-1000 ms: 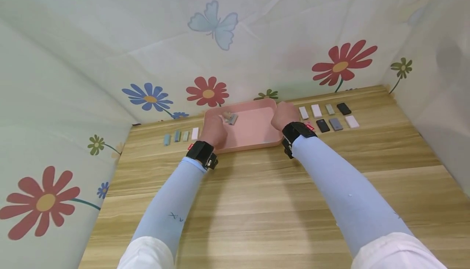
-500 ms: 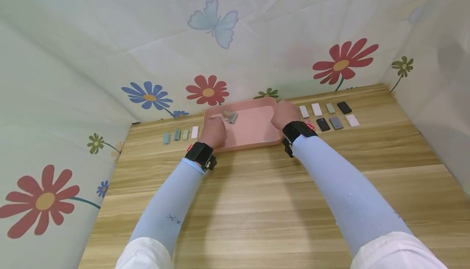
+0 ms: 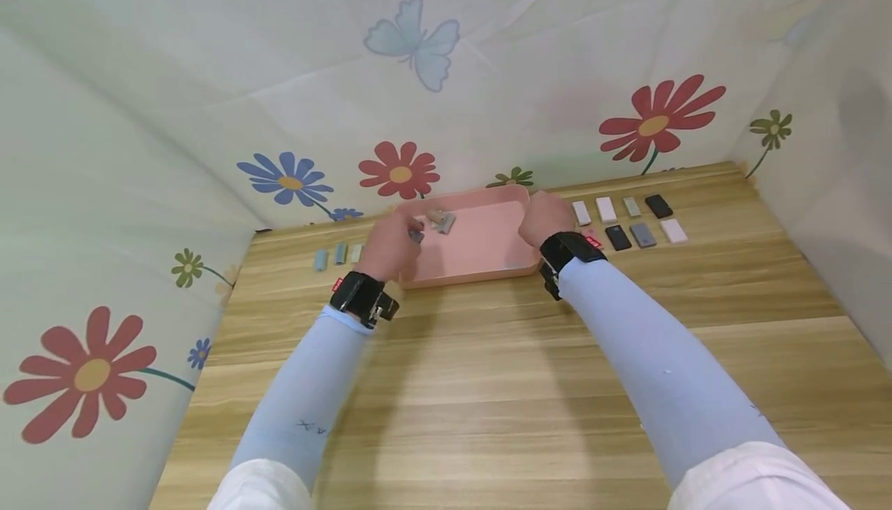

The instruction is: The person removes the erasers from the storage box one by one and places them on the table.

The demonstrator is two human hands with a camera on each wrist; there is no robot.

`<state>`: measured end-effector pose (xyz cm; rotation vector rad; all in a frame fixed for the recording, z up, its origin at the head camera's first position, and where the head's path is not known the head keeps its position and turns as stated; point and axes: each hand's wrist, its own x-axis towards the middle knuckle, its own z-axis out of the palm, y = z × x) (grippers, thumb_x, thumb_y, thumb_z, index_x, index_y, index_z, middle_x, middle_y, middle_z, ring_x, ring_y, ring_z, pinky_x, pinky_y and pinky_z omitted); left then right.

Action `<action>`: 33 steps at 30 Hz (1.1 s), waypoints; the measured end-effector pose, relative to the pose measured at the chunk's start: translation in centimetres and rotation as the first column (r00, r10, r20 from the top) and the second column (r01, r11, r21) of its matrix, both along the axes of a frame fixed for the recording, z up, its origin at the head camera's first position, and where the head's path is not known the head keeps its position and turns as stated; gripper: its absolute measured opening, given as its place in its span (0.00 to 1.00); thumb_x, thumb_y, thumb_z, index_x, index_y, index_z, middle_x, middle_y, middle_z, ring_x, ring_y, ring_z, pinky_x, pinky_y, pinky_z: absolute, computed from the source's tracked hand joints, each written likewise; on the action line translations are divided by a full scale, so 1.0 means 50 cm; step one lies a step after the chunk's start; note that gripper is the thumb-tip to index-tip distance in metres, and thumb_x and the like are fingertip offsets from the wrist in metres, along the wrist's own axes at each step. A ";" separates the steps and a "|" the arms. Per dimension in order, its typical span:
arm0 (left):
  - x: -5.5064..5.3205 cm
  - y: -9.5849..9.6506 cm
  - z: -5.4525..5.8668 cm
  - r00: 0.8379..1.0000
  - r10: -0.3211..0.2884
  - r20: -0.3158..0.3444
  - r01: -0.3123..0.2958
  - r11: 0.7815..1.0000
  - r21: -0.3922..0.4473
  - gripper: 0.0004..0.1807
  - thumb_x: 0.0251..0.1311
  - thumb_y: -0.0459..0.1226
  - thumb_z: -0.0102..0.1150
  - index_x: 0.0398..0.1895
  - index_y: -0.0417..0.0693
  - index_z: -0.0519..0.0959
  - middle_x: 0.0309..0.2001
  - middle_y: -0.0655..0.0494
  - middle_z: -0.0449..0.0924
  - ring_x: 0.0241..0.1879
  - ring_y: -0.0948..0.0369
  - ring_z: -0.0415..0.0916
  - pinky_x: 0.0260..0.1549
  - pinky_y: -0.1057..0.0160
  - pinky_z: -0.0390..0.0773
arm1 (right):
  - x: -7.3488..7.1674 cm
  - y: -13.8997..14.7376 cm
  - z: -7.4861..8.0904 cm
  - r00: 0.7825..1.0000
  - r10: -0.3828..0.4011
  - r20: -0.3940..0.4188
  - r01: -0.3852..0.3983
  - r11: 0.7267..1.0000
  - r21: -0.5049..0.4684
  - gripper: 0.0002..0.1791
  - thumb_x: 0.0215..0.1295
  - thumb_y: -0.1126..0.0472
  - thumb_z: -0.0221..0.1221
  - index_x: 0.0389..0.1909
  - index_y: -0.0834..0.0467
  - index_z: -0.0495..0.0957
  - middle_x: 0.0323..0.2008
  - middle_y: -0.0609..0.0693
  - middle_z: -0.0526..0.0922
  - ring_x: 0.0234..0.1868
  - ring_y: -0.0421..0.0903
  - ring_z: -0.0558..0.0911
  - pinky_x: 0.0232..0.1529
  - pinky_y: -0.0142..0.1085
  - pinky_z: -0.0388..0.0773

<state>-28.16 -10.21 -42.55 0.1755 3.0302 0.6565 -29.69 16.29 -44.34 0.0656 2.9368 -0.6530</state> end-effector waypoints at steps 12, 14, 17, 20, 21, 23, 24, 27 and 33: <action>-0.005 -0.156 0.072 0.956 0.154 -0.251 -0.123 0.983 0.133 0.18 0.50 0.35 0.59 0.47 0.42 0.80 0.37 0.48 0.82 0.34 0.54 0.77 0.35 0.55 0.77 | 0.005 0.004 0.007 1.000 0.021 -0.002 -0.021 1.000 -0.023 0.11 0.53 0.64 0.53 0.15 0.62 0.74 0.14 0.52 0.73 0.20 0.52 0.74 0.17 0.35 0.65; 0.000 -0.176 0.064 0.949 0.188 -0.253 -0.153 0.976 0.153 0.18 0.51 0.36 0.60 0.47 0.42 0.79 0.37 0.47 0.82 0.35 0.53 0.77 0.35 0.55 0.77 | 0.005 0.002 0.009 1.000 0.018 0.001 -0.018 0.999 -0.029 0.10 0.53 0.64 0.54 0.15 0.62 0.74 0.15 0.53 0.73 0.20 0.52 0.74 0.16 0.36 0.65; 0.010 -0.197 0.038 0.950 0.201 -0.239 -0.170 0.975 0.143 0.18 0.51 0.36 0.60 0.47 0.42 0.79 0.36 0.47 0.82 0.34 0.53 0.77 0.34 0.56 0.76 | 0.003 -0.002 0.008 1.000 0.011 0.010 -0.011 1.000 -0.028 0.10 0.53 0.64 0.54 0.16 0.62 0.74 0.16 0.54 0.75 0.21 0.52 0.75 0.16 0.35 0.66; 0.017 -0.202 0.007 0.964 0.183 -0.191 -0.165 0.981 0.105 0.18 0.49 0.37 0.61 0.46 0.41 0.79 0.35 0.47 0.83 0.32 0.54 0.78 0.31 0.58 0.76 | 0.002 -0.003 0.007 1.000 0.008 0.005 -0.008 1.000 -0.012 0.09 0.53 0.63 0.54 0.16 0.62 0.74 0.17 0.55 0.75 0.21 0.53 0.75 0.16 0.35 0.66; 0.019 -0.201 -0.002 0.970 0.174 -0.168 -0.160 0.983 0.093 0.18 0.49 0.37 0.62 0.46 0.41 0.80 0.35 0.47 0.83 0.31 0.54 0.78 0.30 0.58 0.76 | 0.001 -0.002 0.007 1.000 0.008 0.006 -0.008 1.000 -0.014 0.09 0.53 0.63 0.54 0.16 0.62 0.74 0.17 0.55 0.75 0.21 0.52 0.75 0.16 0.35 0.66; 0.020 -0.198 -0.019 0.978 0.164 -0.127 -0.156 0.985 0.071 0.18 0.47 0.37 0.64 0.43 0.40 0.80 0.36 0.47 0.83 0.32 0.55 0.78 0.30 0.60 0.76 | 0.002 -0.001 0.007 1.000 0.014 0.000 -0.014 1.000 -0.013 0.10 0.53 0.63 0.54 0.16 0.62 0.74 0.16 0.54 0.74 0.20 0.52 0.75 0.15 0.35 0.65; 0.021 -0.196 -0.026 0.981 0.165 -0.098 -0.158 0.985 0.075 0.18 0.46 0.37 0.65 0.42 0.40 0.80 0.36 0.48 0.83 0.32 0.55 0.78 0.30 0.61 0.76 | 0.002 0.000 0.007 1.000 0.017 0.001 -0.017 1.000 -0.013 0.10 0.53 0.63 0.54 0.15 0.62 0.74 0.15 0.54 0.74 0.20 0.52 0.74 0.15 0.35 0.65; 0.022 -0.189 -0.042 0.986 0.163 -0.024 -0.161 0.984 0.072 0.17 0.44 0.37 0.66 0.40 0.40 0.80 0.37 0.48 0.82 0.33 0.56 0.76 0.29 0.63 0.75 | 0.003 0.000 0.008 1.000 0.019 0.006 -0.019 1.000 -0.022 0.10 0.53 0.64 0.54 0.15 0.62 0.73 0.14 0.52 0.72 0.18 0.51 0.74 0.15 0.35 0.64; 0.030 -0.177 -0.057 0.982 0.168 0.086 -0.171 0.985 0.033 0.14 0.43 0.36 0.64 0.35 0.42 0.80 0.35 0.50 0.80 0.32 0.55 0.75 0.26 0.63 0.73 | 0.004 -0.002 0.008 1.000 0.018 -0.006 -0.018 1.000 -0.021 0.10 0.52 0.64 0.54 0.14 0.61 0.73 0.14 0.53 0.73 0.19 0.51 0.74 0.15 0.35 0.65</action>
